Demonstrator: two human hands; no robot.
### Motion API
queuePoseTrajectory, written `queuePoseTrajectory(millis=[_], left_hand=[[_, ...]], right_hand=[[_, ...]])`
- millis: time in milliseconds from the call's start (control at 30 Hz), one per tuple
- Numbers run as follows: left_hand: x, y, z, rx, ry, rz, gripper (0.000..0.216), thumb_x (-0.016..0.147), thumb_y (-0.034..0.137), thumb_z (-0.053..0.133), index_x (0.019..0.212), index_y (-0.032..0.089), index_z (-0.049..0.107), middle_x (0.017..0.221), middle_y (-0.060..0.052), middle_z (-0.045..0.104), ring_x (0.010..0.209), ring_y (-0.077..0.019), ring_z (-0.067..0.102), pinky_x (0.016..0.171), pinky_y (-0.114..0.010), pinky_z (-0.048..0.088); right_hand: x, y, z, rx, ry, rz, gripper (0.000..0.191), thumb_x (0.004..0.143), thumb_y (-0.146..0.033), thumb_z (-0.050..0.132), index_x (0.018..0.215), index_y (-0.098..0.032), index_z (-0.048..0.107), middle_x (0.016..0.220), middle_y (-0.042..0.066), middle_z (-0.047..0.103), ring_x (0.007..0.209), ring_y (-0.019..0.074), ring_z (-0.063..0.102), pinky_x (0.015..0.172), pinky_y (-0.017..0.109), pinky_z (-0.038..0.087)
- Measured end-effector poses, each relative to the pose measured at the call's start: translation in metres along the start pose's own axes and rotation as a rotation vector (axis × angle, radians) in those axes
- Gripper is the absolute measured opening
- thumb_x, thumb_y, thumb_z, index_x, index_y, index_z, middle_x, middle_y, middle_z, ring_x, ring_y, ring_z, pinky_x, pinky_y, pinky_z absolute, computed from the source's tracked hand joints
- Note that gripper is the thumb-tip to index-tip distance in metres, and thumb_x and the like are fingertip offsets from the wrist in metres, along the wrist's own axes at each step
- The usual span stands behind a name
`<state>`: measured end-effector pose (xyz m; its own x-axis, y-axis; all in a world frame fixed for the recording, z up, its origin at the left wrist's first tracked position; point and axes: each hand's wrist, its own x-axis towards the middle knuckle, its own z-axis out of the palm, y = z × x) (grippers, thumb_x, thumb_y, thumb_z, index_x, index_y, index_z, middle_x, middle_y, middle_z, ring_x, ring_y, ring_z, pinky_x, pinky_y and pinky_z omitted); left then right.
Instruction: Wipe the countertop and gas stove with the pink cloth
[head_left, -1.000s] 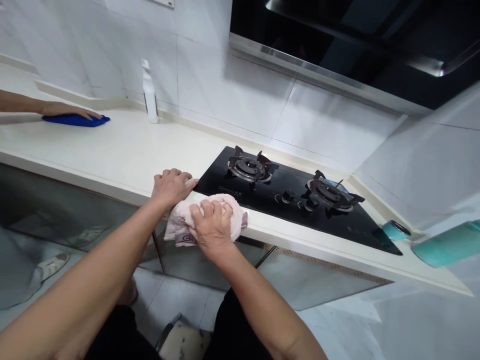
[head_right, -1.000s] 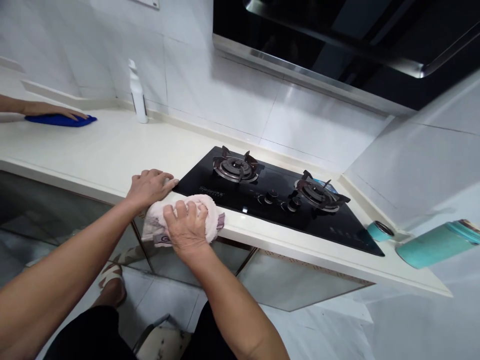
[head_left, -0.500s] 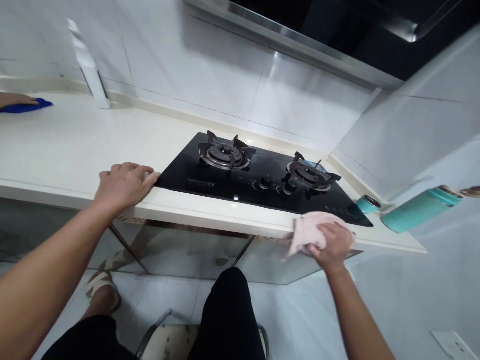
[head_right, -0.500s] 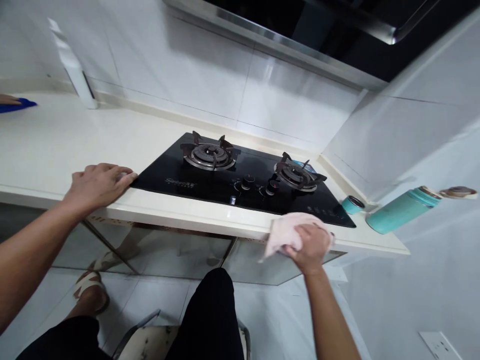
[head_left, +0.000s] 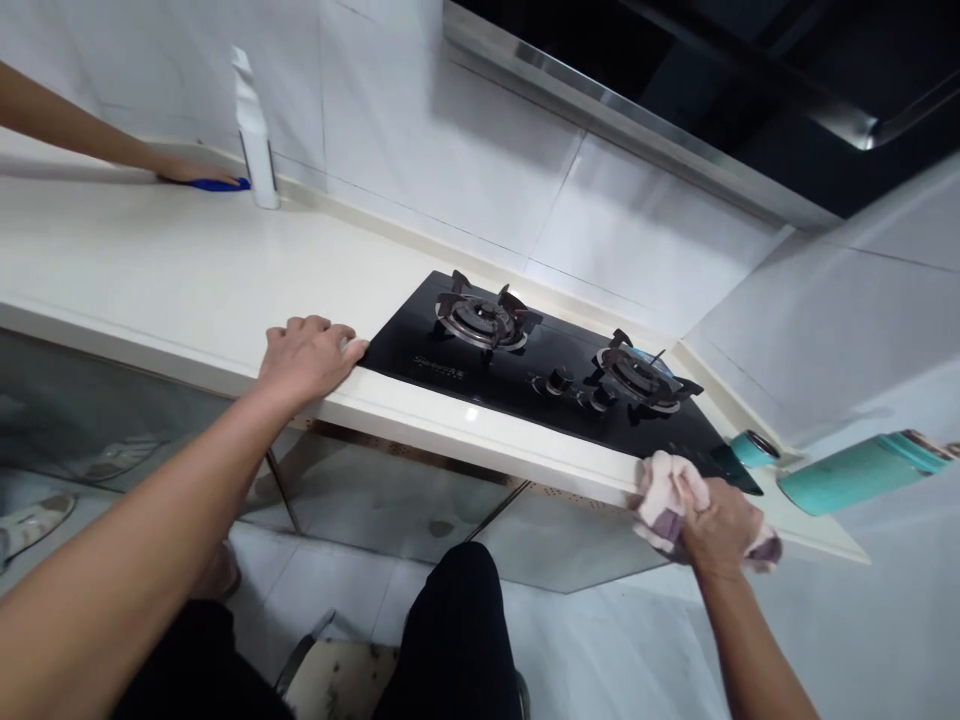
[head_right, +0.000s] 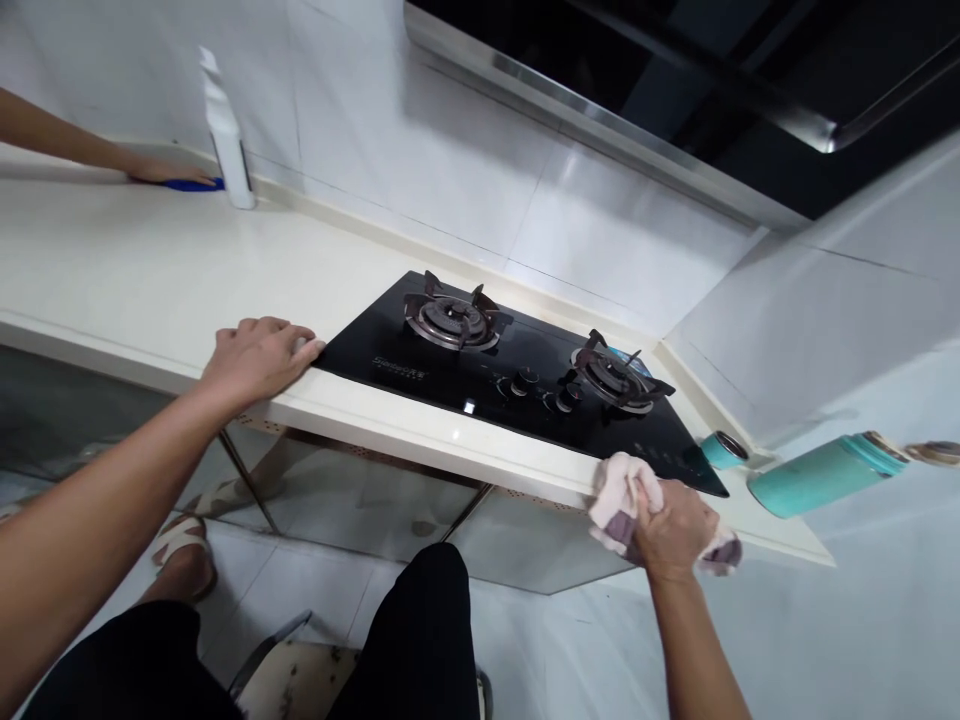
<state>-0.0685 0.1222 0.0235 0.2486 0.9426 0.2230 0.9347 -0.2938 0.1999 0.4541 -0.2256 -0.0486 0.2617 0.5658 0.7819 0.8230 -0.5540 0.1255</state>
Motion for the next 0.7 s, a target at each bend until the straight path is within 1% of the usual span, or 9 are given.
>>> queuePoseTrajectory(millis=[100, 200, 333, 400, 433, 500, 567, 633, 700], left_hand=[[0.001, 0.0, 0.002, 0.003, 0.002, -0.01, 0.068, 0.101, 0.062, 0.027, 0.137, 0.024, 0.07, 0.148, -0.019, 0.06, 0.138, -0.0432, 0.049, 0.112, -0.059, 0.038], [0.002, -0.001, 0.004, 0.002, 0.012, -0.002, 0.068, 0.1, 0.063, 0.028, 0.136, 0.024, 0.071, 0.148, -0.018, 0.061, 0.137, -0.0433, 0.05, 0.112, -0.058, 0.037], [0.001, -0.002, 0.007, 0.004, 0.03, 0.003, 0.068, 0.1, 0.062, 0.028, 0.136, 0.025, 0.071, 0.149, -0.017, 0.062, 0.137, -0.0437, 0.051, 0.111, -0.059, 0.038], [0.0, -0.003, 0.007, 0.005, 0.043, 0.007, 0.067, 0.099, 0.063, 0.029, 0.135, 0.025, 0.072, 0.148, -0.017, 0.062, 0.136, -0.0437, 0.052, 0.111, -0.059, 0.038], [0.0, -0.004, 0.007, 0.002, 0.048, 0.008, 0.067, 0.099, 0.063, 0.03, 0.135, 0.025, 0.072, 0.148, -0.017, 0.062, 0.136, -0.0438, 0.052, 0.111, -0.059, 0.038], [0.0, -0.005, 0.006, -0.007, 0.05, 0.008, 0.067, 0.098, 0.065, 0.031, 0.134, 0.027, 0.072, 0.148, -0.016, 0.062, 0.137, -0.044, 0.051, 0.112, -0.059, 0.038], [0.0, -0.006, 0.004, -0.015, 0.043, 0.005, 0.067, 0.097, 0.066, 0.032, 0.134, 0.027, 0.072, 0.149, -0.016, 0.062, 0.138, -0.0442, 0.051, 0.112, -0.06, 0.039], [0.0, -0.005, 0.002, -0.018, 0.036, 0.001, 0.066, 0.096, 0.065, 0.032, 0.133, 0.028, 0.073, 0.149, -0.016, 0.062, 0.138, -0.044, 0.051, 0.112, -0.06, 0.039], [-0.001, -0.004, -0.001, -0.017, 0.031, 0.001, 0.066, 0.096, 0.064, 0.031, 0.133, 0.028, 0.073, 0.149, -0.016, 0.062, 0.138, -0.0437, 0.051, 0.112, -0.06, 0.039]], right_hand=[[0.01, -0.08, -0.016, 0.057, -0.001, -0.106, 0.045, 0.098, -0.053, 0.04, 0.069, -0.023, 0.057, 0.07, 0.009, 0.059, 0.074, 0.026, 0.052, 0.073, 0.039, 0.029], [0.023, -0.178, -0.035, 0.135, -0.047, -0.174, 0.04, 0.097, -0.046, 0.043, 0.071, -0.021, 0.06, 0.075, 0.01, 0.063, 0.079, 0.0264, 0.054, 0.077, 0.04, 0.029], [0.042, -0.309, -0.061, 0.301, -0.129, -0.271, 0.038, 0.098, -0.051, 0.052, 0.08, -0.02, 0.064, 0.084, 0.009, 0.067, 0.084, 0.0264, 0.056, 0.08, 0.041, 0.03], [0.05, -0.357, -0.072, 0.389, -0.174, -0.334, 0.04, 0.099, -0.056, 0.055, 0.085, -0.02, 0.065, 0.086, 0.008, 0.068, 0.086, 0.0261, 0.057, 0.081, 0.041, 0.03], [0.054, -0.374, -0.077, 0.425, -0.192, -0.363, 0.041, 0.1, -0.057, 0.055, 0.088, -0.02, 0.066, 0.087, 0.008, 0.068, 0.087, 0.0259, 0.057, 0.082, 0.041, 0.031], [0.059, -0.393, -0.082, 0.475, -0.21, -0.412, 0.041, 0.102, -0.058, 0.054, 0.091, -0.02, 0.065, 0.09, 0.007, 0.068, 0.09, 0.0255, 0.057, 0.084, 0.041, 0.031], [0.061, -0.393, -0.082, 0.514, -0.205, -0.466, 0.041, 0.103, -0.058, 0.054, 0.094, -0.02, 0.064, 0.093, 0.007, 0.068, 0.092, 0.0247, 0.057, 0.085, 0.04, 0.031], [0.06, -0.375, -0.079, 0.55, -0.2, -0.502, 0.041, 0.102, -0.06, 0.056, 0.093, -0.021, 0.063, 0.094, 0.006, 0.068, 0.093, 0.0237, 0.056, 0.086, 0.038, 0.031], [0.057, -0.344, -0.072, 0.567, -0.21, -0.489, 0.041, 0.101, -0.061, 0.059, 0.091, -0.021, 0.062, 0.092, 0.005, 0.067, 0.092, 0.0228, 0.057, 0.085, 0.037, 0.031]])
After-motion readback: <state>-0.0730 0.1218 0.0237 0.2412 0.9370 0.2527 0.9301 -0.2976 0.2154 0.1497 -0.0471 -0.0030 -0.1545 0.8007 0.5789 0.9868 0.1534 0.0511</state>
